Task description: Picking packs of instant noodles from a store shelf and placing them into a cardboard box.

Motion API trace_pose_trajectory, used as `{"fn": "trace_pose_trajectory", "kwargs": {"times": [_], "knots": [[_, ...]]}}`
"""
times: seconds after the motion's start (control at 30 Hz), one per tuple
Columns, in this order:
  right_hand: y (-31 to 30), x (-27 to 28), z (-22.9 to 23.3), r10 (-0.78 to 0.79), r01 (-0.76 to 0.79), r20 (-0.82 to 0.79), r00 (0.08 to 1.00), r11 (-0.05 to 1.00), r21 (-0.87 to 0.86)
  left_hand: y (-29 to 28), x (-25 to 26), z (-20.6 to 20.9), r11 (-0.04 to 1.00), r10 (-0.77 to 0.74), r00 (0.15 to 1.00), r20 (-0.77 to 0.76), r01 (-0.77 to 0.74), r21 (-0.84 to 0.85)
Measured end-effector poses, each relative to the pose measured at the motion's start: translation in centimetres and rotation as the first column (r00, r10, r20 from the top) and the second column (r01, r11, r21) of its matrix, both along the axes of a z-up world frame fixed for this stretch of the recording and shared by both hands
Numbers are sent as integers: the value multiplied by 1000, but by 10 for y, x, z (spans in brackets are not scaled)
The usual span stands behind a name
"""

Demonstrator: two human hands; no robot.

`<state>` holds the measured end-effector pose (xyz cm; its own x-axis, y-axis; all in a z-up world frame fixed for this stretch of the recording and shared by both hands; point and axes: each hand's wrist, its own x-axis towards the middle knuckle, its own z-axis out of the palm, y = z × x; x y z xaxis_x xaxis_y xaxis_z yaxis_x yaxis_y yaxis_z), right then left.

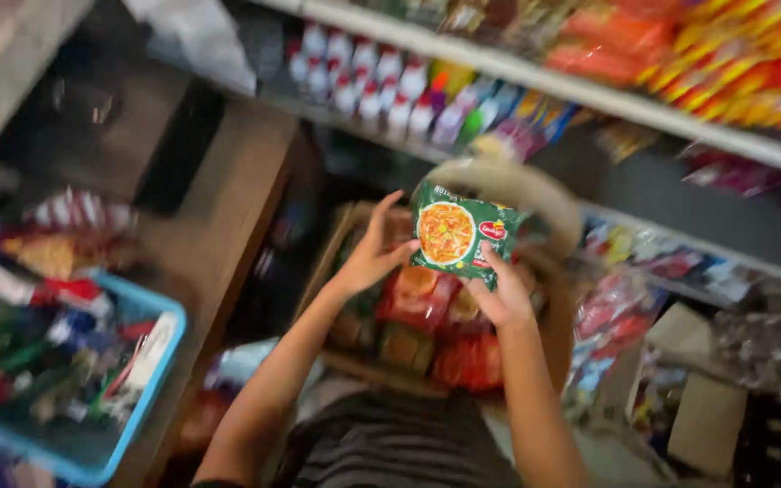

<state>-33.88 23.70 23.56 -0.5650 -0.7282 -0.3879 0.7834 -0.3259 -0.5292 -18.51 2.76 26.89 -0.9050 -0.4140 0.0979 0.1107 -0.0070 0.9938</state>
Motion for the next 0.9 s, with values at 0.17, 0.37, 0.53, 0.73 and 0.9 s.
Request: {"fn": "trace_pose_trajectory", "kwargs": {"times": [0.17,0.37,0.53,0.73,0.9], "knots": [[13,84,-128,72,-102,105,992,944,314,4,74,-157,960,93,992,85,-67,-273],[12,159,-266,308,-348,163,937,826,444,21,173,-351,889,84,896,437,131,-439],[-24,201,-359,760,-26,-345,551,429,903,8,181,-271,888,-223,450,865,459,-10],[-25,224,-530,884,-104,-189,428,256,961,-30,182,-241,905,-270,483,833,422,49],[-52,218,-398,980,141,-195,-43,200,970,-47,187,-236,913,-304,527,794,399,84]]}}
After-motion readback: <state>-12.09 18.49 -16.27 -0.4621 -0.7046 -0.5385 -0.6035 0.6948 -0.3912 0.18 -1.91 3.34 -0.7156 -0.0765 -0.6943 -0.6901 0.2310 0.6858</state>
